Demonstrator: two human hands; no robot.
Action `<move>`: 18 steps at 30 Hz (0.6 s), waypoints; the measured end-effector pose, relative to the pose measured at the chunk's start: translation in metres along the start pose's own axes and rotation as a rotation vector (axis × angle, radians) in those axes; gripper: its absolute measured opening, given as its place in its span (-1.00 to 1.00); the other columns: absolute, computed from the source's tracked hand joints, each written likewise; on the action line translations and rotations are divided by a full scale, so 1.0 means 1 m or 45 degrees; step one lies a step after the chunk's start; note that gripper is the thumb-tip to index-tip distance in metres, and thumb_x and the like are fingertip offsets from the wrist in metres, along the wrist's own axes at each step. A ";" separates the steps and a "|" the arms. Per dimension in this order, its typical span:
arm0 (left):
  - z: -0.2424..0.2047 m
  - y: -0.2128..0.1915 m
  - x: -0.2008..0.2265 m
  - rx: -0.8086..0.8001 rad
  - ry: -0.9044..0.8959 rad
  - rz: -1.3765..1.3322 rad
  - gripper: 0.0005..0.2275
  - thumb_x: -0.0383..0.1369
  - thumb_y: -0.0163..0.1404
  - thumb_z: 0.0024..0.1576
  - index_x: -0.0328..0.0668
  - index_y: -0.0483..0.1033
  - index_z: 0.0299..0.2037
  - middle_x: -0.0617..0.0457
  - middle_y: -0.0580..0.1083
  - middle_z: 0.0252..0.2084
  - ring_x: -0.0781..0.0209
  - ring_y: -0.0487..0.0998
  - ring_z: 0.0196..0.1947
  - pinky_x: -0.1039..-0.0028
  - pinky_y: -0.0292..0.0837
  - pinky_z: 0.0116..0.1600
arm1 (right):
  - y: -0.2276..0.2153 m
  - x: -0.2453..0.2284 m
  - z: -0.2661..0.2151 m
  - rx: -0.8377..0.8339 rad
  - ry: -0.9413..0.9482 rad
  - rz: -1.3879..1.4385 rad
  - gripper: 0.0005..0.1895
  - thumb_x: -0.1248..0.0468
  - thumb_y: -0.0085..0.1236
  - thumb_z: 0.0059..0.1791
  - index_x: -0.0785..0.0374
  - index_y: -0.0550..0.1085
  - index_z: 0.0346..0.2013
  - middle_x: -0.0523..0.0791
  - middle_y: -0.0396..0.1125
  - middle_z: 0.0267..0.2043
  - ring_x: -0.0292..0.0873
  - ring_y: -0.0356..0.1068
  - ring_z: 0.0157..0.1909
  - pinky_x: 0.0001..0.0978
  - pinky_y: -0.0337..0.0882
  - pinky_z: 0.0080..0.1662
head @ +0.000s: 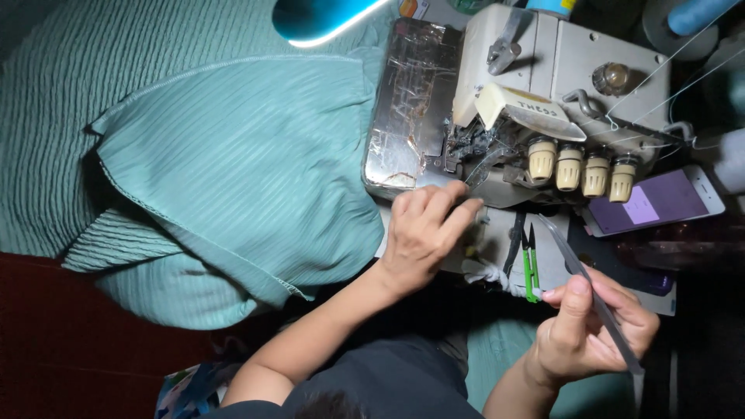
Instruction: Threading a multi-thread industrial sewing machine (serger) using tweezers and manual dexterity.
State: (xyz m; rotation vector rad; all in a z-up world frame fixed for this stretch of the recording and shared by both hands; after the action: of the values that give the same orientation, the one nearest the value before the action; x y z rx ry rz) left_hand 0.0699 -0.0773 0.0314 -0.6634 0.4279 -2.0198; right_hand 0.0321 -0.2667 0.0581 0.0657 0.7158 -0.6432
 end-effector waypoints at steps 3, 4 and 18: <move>0.006 0.011 -0.022 -0.097 -0.224 -0.140 -0.81 -0.44 -0.09 0.22 -0.08 0.44 0.02 -0.02 0.40 0.04 0.05 0.44 -0.16 0.30 0.17 -0.17 | 0.015 -0.009 0.006 0.017 0.023 0.024 -0.78 0.44 0.05 0.05 0.52 0.21 -0.22 0.27 0.26 -0.43 -0.07 0.24 -0.61 -0.33 0.26 -0.35; 0.014 0.006 -0.029 -0.028 -0.264 -0.070 -0.80 -0.25 -0.12 0.21 -0.09 0.47 -0.08 -0.02 0.41 0.01 0.05 0.43 -0.18 0.31 0.14 -0.15 | 0.027 -0.021 0.009 -0.020 -0.057 0.011 -0.80 0.50 0.05 0.05 0.54 0.20 -0.22 0.30 0.27 -0.36 -0.06 0.26 -0.60 -0.35 0.27 -0.41; 0.020 0.006 -0.049 0.301 -0.224 -0.079 -0.83 -0.23 -0.06 0.20 0.00 0.39 -0.43 0.13 0.44 -0.08 0.17 0.40 -0.17 0.37 0.12 -0.04 | 0.094 -0.030 0.022 -0.170 -0.300 0.015 -0.85 0.69 0.20 -0.03 0.67 0.36 -0.36 0.32 0.38 -0.27 0.02 0.44 -0.36 -0.50 0.37 -0.52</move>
State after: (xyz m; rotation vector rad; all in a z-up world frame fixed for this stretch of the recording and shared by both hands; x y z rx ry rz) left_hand 0.1063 -0.0381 0.0299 -0.7054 0.0640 -2.0099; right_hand 0.0814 -0.1812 0.0787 -0.1273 0.5285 -0.5793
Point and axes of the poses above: each hand's wrist, its own z-axis towards the middle knuckle, its own y-axis out of the palm, x = y × z, the point moved 10 cm from there along z, towards the middle knuckle
